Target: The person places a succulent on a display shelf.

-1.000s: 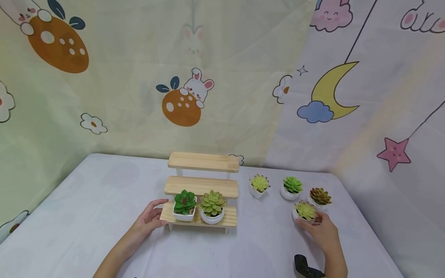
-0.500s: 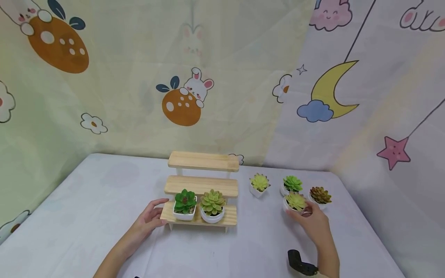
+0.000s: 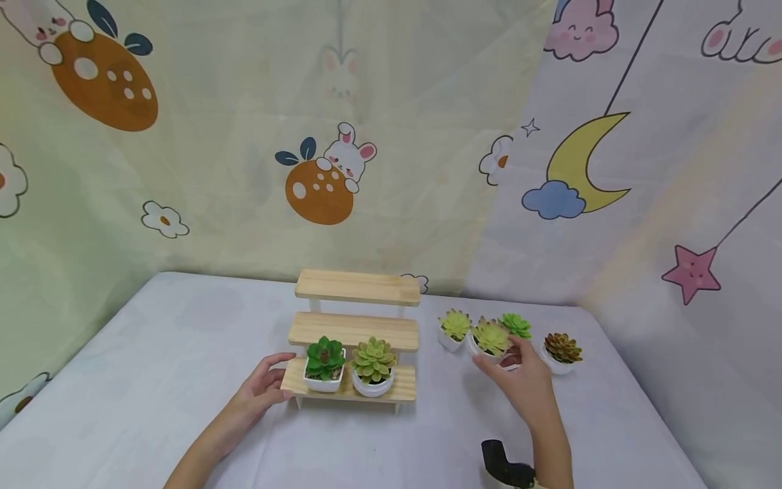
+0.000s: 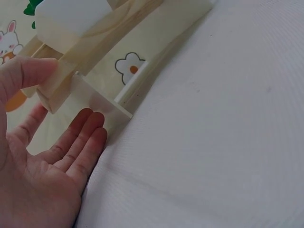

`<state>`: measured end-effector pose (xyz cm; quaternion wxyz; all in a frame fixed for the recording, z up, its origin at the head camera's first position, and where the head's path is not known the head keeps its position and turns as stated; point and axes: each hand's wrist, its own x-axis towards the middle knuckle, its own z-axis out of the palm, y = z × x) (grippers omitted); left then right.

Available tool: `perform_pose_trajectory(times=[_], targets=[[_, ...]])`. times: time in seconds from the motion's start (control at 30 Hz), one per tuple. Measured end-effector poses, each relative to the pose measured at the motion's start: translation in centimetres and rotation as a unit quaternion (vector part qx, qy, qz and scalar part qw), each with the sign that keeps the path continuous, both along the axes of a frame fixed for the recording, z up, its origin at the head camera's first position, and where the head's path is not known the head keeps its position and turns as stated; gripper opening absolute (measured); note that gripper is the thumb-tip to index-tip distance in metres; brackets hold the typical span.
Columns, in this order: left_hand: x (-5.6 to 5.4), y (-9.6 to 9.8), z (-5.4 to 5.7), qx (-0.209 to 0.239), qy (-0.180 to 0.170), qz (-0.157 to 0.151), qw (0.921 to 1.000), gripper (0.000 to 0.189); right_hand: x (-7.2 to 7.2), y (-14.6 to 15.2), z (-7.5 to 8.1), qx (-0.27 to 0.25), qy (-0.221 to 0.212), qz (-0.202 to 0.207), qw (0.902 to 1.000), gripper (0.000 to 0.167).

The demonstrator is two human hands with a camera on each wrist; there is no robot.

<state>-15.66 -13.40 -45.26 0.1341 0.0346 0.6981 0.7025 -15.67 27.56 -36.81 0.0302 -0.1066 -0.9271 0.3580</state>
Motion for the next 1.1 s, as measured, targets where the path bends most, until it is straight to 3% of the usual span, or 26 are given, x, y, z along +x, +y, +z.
perform_pose_trajectory(times=[0.33, 0.53, 0.8, 1.1], targets=[[0.2, 0.0, -0.1, 0.012, 0.006, -0.001, 0.9999, 0.063, 0.6, -4.2, 1.7, 0.002, 0.048, 0.025, 0.9985, 0.085], [0.4, 0.0, -0.1, 0.011, 0.018, -0.017, 0.9996, 0.063, 0.7, -6.5, 2.6, -0.015, 0.069, 0.041, 0.9966, 0.080], [0.4, 0.0, 0.1, 0.019, 0.021, -0.015, 0.9995, 0.063, -0.1, -9.8, 3.7, -0.037, 0.091, 0.081, 0.9918, 0.077], [0.2, 0.1, 0.1, 0.016, 0.016, -0.014, 0.9996, 0.063, -1.3, -13.7, 3.6, -0.041, 0.094, 0.111, 0.9885, 0.075]])
